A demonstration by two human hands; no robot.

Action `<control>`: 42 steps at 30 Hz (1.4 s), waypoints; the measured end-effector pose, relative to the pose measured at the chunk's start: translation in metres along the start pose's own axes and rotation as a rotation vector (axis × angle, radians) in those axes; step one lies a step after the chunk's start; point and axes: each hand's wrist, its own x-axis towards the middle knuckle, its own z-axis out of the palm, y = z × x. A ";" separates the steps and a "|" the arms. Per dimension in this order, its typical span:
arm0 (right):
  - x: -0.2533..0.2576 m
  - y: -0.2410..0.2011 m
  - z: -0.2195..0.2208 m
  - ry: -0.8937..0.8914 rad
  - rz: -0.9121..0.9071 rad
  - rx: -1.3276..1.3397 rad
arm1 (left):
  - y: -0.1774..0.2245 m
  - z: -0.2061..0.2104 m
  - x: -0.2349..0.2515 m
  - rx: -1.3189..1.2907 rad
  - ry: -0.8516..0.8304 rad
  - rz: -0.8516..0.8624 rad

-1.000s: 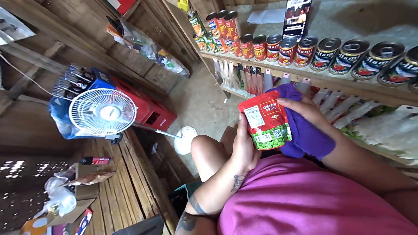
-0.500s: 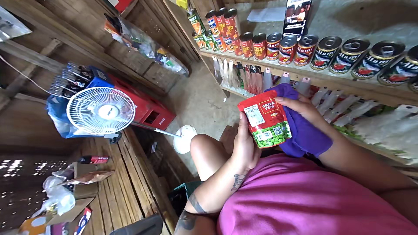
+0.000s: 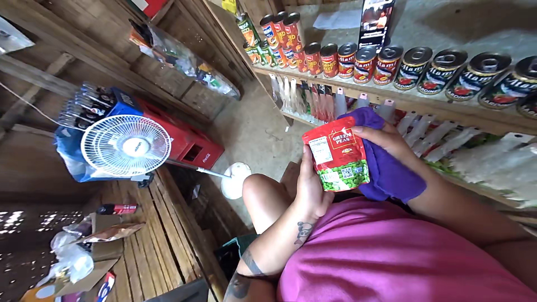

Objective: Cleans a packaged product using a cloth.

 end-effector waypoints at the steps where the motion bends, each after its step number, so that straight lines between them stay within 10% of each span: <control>1: 0.000 0.001 0.000 -0.007 -0.005 0.011 | 0.000 0.000 0.000 -0.005 -0.004 -0.001; 42: 0.002 0.006 -0.005 -0.006 -0.013 0.077 | -0.003 -0.001 -0.007 0.234 -0.128 0.107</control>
